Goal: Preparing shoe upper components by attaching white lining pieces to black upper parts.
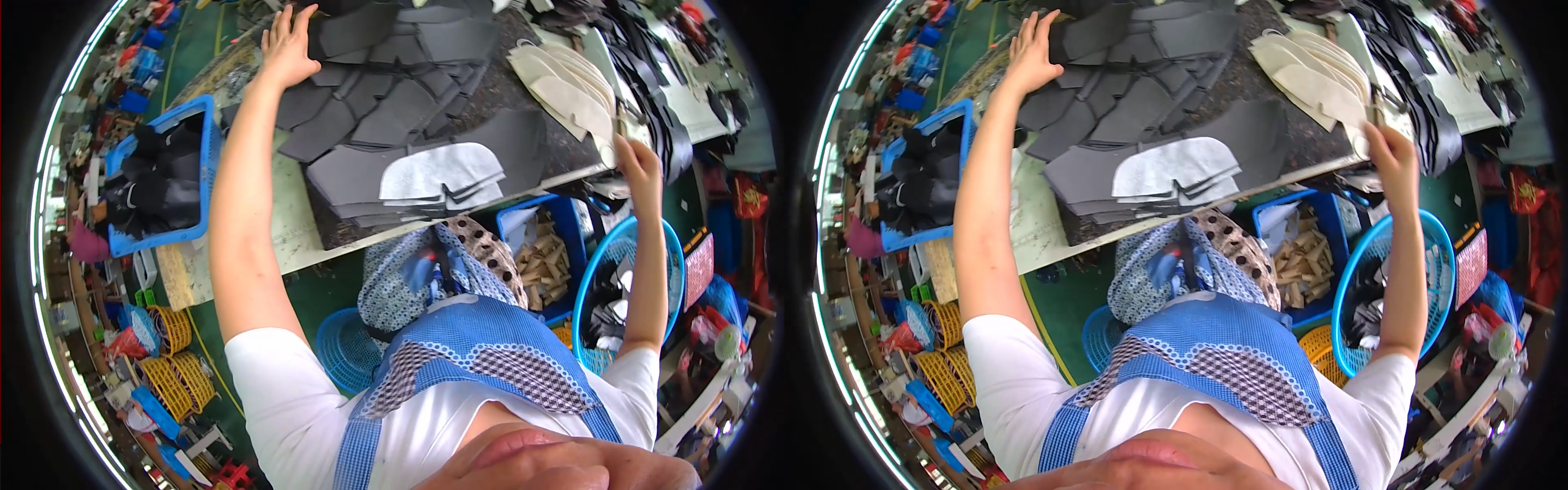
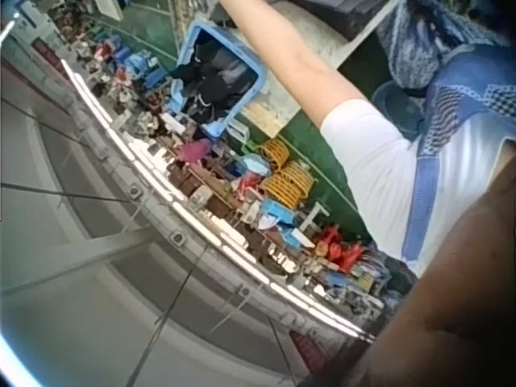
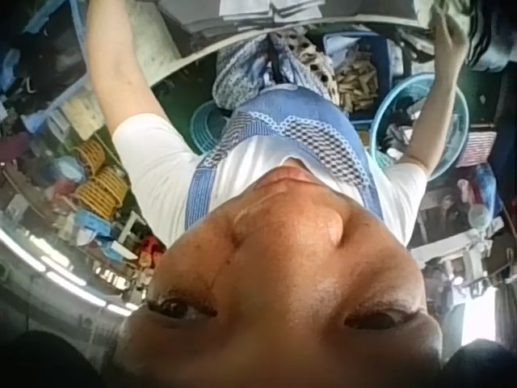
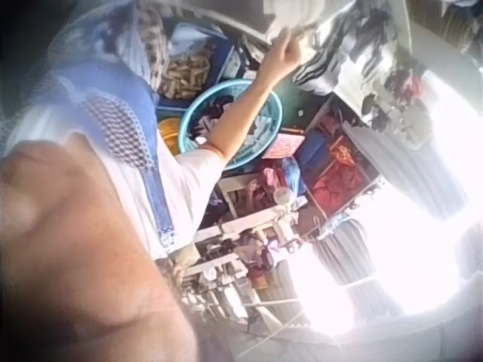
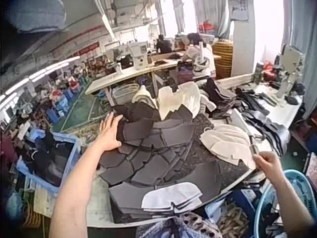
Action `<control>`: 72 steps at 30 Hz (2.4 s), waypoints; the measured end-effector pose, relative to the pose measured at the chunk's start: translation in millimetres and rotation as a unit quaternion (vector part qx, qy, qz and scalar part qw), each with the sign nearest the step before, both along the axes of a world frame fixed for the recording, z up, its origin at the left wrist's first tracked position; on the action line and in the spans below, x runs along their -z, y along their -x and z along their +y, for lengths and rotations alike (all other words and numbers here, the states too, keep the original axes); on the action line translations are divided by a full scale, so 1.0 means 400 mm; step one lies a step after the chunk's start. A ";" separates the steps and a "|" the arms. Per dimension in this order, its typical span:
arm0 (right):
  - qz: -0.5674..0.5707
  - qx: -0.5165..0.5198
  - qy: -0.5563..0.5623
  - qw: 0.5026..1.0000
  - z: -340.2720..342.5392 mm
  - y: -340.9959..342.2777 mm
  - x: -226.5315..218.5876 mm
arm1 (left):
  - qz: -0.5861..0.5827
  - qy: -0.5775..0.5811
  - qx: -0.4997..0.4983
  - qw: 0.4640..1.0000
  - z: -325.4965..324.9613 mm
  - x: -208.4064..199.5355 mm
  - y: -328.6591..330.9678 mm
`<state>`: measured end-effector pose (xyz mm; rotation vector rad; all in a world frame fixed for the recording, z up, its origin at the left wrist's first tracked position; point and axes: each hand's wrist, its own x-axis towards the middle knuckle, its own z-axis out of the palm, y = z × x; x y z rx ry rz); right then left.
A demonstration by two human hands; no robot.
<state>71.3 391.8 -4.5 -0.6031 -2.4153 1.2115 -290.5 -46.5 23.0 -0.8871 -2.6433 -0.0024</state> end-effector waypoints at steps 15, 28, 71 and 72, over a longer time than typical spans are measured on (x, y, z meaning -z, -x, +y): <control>0.085 -0.020 -0.070 0.994 -0.019 0.028 0.031 | 0.192 -0.266 -0.040 0.944 -0.192 -0.010 -0.042; 0.141 0.007 -0.380 0.914 -0.007 0.218 0.114 | -0.013 -0.090 0.181 0.979 0.302 0.128 -0.718; -0.063 -0.460 0.384 0.798 -0.389 -0.012 -0.063 | -0.480 -0.364 0.231 0.764 0.193 -0.058 -0.735; -0.005 -0.469 0.230 0.853 -0.381 -0.012 -0.062 | -0.580 -0.339 0.157 0.723 0.181 -0.045 -0.737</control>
